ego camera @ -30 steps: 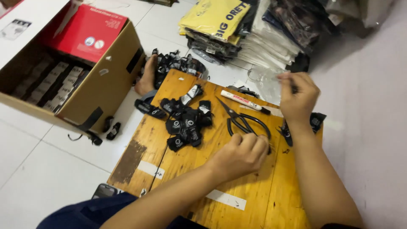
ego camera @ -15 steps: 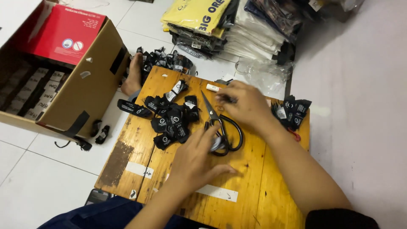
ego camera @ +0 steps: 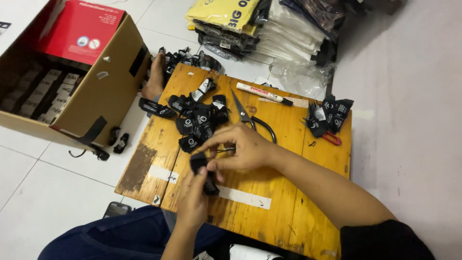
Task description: The person prepares clothing labels by hand on a wooden table. They pick up individual black labels, use a small tool to push through or separate parts of the label, and set them aside on the table or place them into a nearby box.
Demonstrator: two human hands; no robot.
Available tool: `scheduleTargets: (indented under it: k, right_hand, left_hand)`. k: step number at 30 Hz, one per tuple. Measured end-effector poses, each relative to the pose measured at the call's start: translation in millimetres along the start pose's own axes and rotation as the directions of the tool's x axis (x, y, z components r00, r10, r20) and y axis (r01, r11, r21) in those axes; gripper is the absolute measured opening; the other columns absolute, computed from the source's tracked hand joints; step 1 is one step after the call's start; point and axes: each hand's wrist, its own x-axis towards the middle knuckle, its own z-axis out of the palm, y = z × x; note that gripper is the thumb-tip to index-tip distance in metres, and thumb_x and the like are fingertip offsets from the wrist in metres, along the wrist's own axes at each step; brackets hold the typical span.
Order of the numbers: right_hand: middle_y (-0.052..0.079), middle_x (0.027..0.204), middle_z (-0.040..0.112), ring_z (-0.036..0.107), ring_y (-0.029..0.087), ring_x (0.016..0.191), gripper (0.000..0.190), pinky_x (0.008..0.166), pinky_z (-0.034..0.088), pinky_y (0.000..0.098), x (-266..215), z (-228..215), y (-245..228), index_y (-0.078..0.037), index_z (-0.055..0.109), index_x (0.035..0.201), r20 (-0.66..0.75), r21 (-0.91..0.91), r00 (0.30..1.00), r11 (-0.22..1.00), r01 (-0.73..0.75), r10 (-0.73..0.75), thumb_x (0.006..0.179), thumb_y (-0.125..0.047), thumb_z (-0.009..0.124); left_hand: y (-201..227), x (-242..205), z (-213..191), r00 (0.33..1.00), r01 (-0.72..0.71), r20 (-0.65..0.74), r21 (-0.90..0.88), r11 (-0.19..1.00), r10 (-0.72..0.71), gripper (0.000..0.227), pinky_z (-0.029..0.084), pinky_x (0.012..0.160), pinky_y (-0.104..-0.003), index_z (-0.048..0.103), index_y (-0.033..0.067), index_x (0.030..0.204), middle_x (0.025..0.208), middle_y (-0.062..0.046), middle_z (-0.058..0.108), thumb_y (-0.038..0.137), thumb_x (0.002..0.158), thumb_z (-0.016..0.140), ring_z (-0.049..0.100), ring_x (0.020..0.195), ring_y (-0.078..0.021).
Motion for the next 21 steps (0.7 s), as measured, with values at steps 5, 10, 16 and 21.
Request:
scheduleTargets:
  k: [5,10,16,21]
  right_hand:
    - [0.000,0.072,0.059,0.057,0.009,0.068,0.026,0.062,0.042,0.0223,2.5,-1.1,-2.5,-0.007,0.063,0.077,0.091,0.222,0.994,0.972,-0.080,0.061,0.069,-0.032,0.067]
    - [0.000,0.067,0.051,0.049,0.008,0.060,0.017,0.055,0.038,0.0211,3.9,6.0,-1.3,-0.006,0.059,0.072,0.046,0.265,0.995,0.960,-0.093,0.084,0.077,-0.022,0.062]
    - [0.006,0.064,0.055,0.054,0.012,0.042,0.013,0.041,0.045,0.0211,8.0,7.5,-27.3,0.001,0.059,0.065,0.046,0.395,0.955,0.872,-0.288,0.294,0.076,-0.007,0.060]
    - [0.010,0.068,0.051,0.049,0.013,0.038,0.015,0.039,0.042,0.0200,14.5,17.3,-19.8,0.006,0.058,0.068,0.083,0.513,0.951,0.806,-0.296,0.297,0.079,-0.003,0.055]
  left_hand:
    - [14.1,-4.6,2.5,0.987,0.091,0.134,-0.036,0.995,-0.086,0.034,0.048,0.061,-0.024,0.064,0.0025,0.089,0.068,-0.007,0.064,0.028,0.083,0.043,0.059,0.065,-0.0142]
    - [2.9,4.1,-0.9,0.924,-0.010,0.363,-0.292,0.956,0.120,0.028,0.047,0.071,-0.028,0.055,-0.0009,0.090,0.081,-0.013,0.063,0.023,0.088,0.041,0.060,0.074,-0.0195]
    - [-1.9,13.5,-10.1,0.910,-0.103,0.374,-0.220,0.970,0.181,0.032,0.041,0.084,-0.028,0.059,-0.0001,0.093,0.092,-0.010,0.061,0.024,0.089,0.038,0.057,0.092,-0.0186]
    - [10.8,7.7,-4.3,0.941,-0.004,0.316,-0.341,0.940,0.119,0.034,0.045,0.079,-0.024,0.060,-0.0009,0.089,0.092,-0.012,0.064,0.024,0.088,0.036,0.060,0.089,-0.0192]
